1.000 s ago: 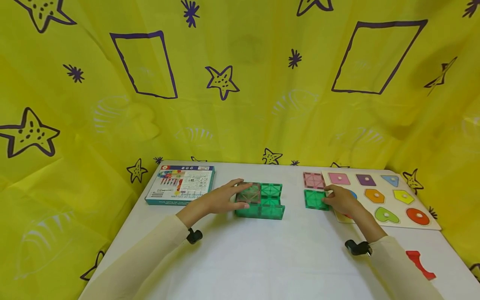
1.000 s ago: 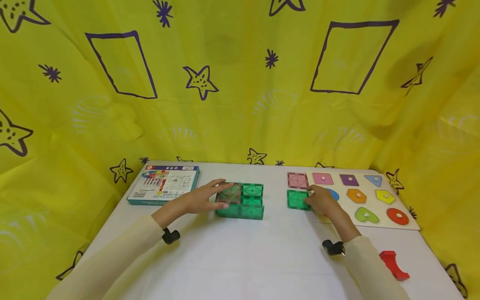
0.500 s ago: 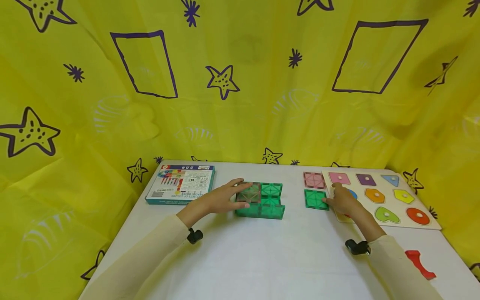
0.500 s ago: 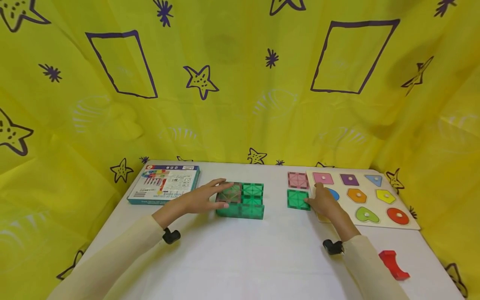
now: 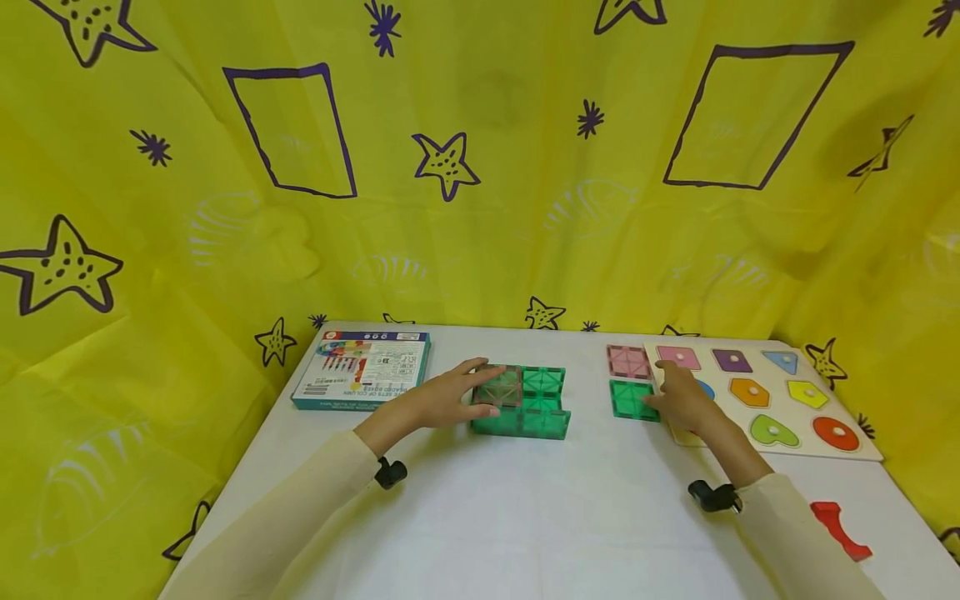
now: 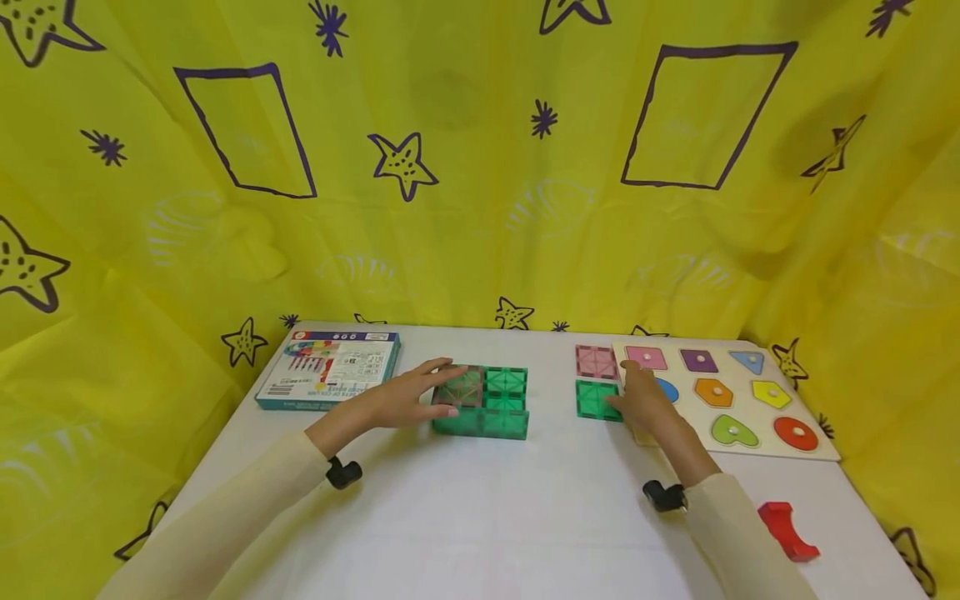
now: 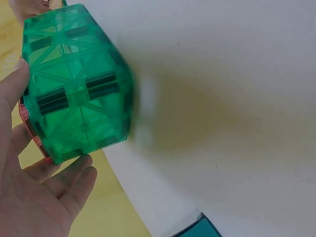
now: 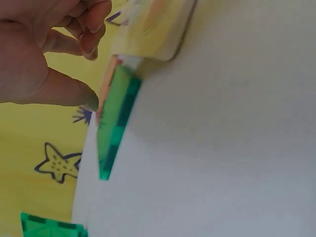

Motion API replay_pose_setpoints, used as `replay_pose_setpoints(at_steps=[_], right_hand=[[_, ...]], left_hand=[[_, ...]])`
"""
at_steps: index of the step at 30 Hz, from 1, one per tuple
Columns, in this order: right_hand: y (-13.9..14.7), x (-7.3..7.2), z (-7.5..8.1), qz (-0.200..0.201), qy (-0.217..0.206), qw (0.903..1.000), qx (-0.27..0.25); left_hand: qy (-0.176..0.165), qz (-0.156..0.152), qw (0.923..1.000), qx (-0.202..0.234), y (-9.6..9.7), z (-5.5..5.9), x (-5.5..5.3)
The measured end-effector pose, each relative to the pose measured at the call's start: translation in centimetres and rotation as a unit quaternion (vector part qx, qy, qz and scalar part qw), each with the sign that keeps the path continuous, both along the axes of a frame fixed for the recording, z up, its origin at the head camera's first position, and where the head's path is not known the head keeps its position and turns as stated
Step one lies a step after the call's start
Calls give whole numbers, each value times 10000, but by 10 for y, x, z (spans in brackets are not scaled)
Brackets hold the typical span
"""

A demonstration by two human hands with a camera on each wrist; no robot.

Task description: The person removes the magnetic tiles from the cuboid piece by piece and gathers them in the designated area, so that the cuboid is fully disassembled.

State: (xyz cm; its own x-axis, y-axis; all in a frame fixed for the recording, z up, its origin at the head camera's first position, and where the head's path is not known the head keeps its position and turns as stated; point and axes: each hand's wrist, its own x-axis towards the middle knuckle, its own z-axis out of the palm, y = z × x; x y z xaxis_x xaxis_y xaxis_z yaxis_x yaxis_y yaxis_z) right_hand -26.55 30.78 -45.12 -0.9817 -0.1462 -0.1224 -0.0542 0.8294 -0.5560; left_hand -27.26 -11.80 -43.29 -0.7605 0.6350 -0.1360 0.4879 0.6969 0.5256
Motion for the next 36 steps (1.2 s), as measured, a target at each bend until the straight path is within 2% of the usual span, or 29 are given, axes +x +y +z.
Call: replay_pose_setpoints(at_steps=[9,16,21,28,36], right_hand=[[-48,8,23,591,591,9961,-297],[-80,22,33,1222,1231,9835,-506],[-95,31,35,1658,1290,9760,-576],[-106,40,29,2254,1234,9661,-265],[-118,48,20,2517,1460,9558,409]], left_hand=[[22,-37,10000,21,0,1,-1],[51,-85,9999,64,0,1,-1],[76,-69,9999,47,0,0,-1],[52,-36,10000,6,0,1,0],[75,-8,10000,-36,1,0,-2]])
